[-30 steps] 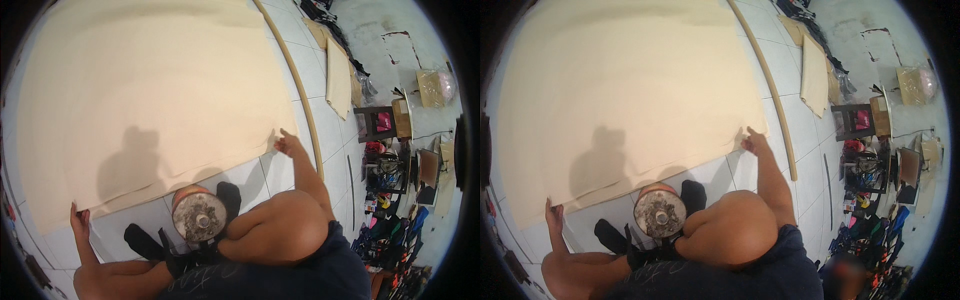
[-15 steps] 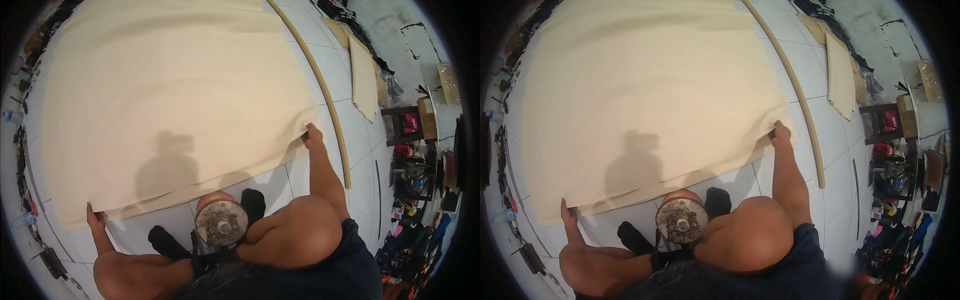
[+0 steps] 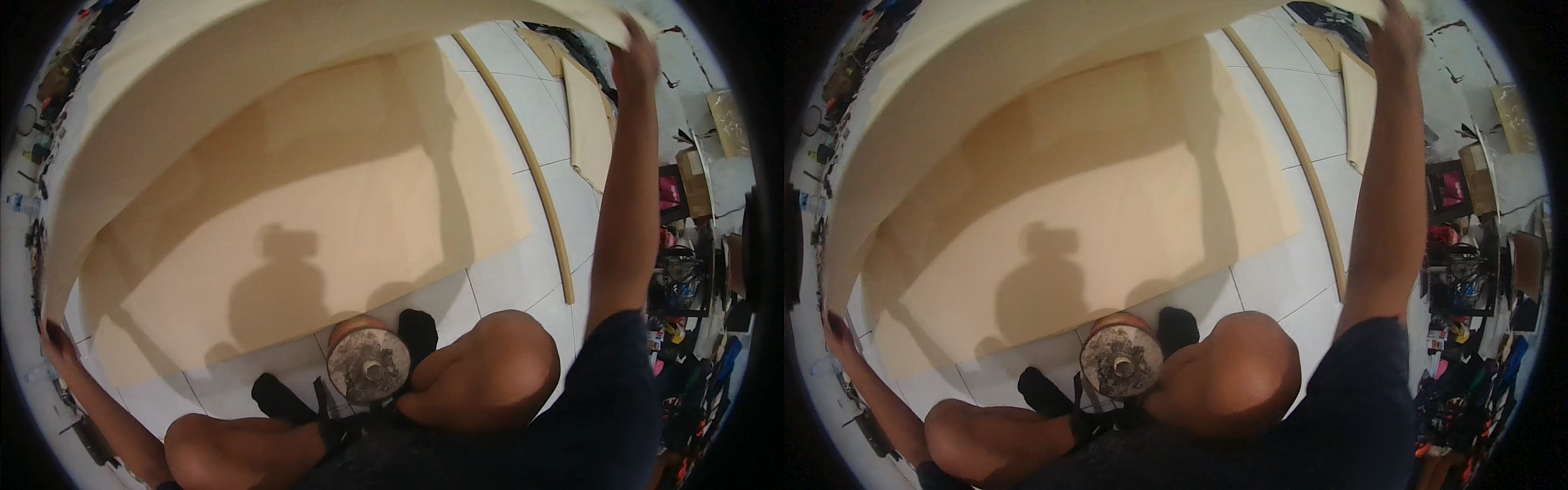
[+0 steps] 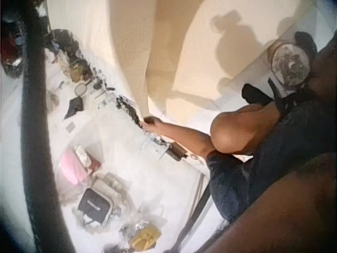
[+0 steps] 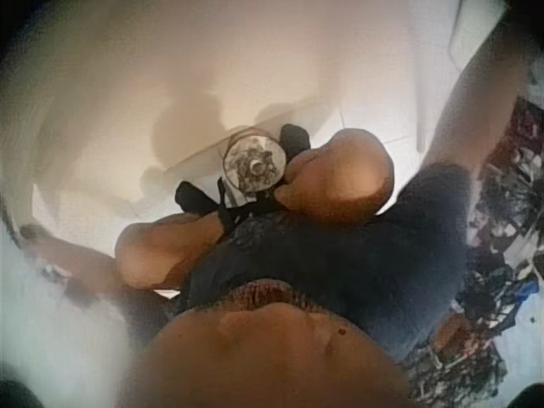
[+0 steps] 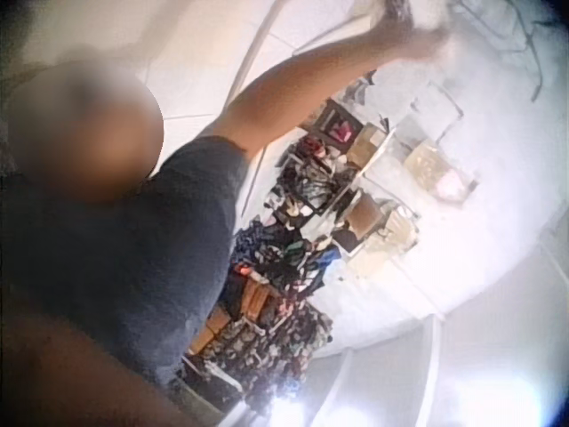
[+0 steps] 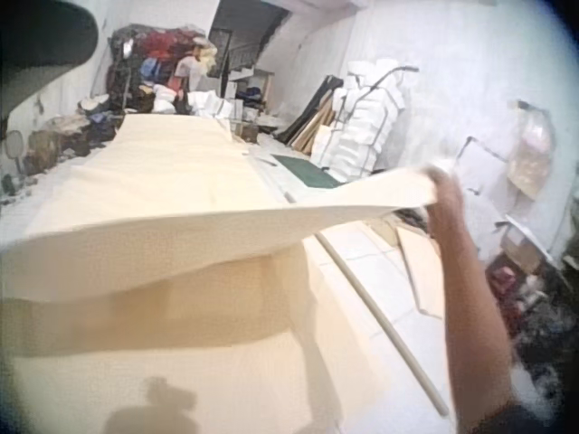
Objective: The person lays out a large piece of light-colored fabric on a tiled floor, uses a wooden dowel to measure and mark a straight line, then cuts the fabric along that line with scissors. The cut piece is lifted and set aside.
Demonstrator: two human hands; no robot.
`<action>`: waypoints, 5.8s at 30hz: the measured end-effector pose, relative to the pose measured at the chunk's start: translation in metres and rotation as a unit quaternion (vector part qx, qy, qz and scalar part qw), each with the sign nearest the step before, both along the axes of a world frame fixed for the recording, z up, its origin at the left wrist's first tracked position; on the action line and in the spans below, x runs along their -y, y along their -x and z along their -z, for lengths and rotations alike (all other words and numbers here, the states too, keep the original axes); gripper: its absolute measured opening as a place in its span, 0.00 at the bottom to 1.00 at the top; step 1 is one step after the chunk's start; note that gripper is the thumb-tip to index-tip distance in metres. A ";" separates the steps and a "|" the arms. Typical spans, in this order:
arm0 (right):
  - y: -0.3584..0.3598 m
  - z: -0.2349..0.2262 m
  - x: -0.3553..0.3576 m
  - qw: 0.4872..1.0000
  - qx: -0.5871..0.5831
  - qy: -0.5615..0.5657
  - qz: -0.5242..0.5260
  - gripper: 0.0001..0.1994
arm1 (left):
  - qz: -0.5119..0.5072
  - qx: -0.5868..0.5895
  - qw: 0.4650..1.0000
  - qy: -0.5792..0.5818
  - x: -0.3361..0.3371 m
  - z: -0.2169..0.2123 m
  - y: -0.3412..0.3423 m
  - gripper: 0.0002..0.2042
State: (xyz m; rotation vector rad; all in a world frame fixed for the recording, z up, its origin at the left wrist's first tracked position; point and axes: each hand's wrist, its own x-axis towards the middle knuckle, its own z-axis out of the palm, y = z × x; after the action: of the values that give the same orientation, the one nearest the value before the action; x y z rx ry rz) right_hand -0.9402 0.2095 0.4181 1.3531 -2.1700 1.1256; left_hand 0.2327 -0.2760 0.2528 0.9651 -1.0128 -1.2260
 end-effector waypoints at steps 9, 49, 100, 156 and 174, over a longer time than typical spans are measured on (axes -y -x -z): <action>-0.106 0.355 -0.123 0.800 0.517 0.032 0.304 0.28 | -0.074 -0.012 0.941 -0.331 -0.259 0.244 0.140 0.21; -0.122 0.421 -0.209 0.780 0.448 -0.140 0.415 0.20 | -0.103 0.214 0.895 -0.377 -0.293 0.247 0.196 0.20; -0.087 0.386 -0.156 0.848 0.081 -0.425 0.306 0.35 | -0.139 0.215 0.884 -0.391 -0.303 0.259 0.202 0.23; -0.290 0.306 -0.047 0.577 0.078 -0.805 -0.115 0.62 | -0.400 0.392 0.757 -0.336 -0.228 0.252 0.020 0.18; -0.288 0.322 -0.066 0.666 0.122 -0.726 -0.117 0.45 | -0.196 0.219 0.946 0.137 -0.055 -0.090 0.238 0.12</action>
State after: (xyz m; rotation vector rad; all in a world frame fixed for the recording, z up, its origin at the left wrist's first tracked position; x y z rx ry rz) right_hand -0.6518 0.2755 0.0958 2.0356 -3.2064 -0.8941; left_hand -0.0057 -0.2213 0.3423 1.1740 -1.2244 -0.5303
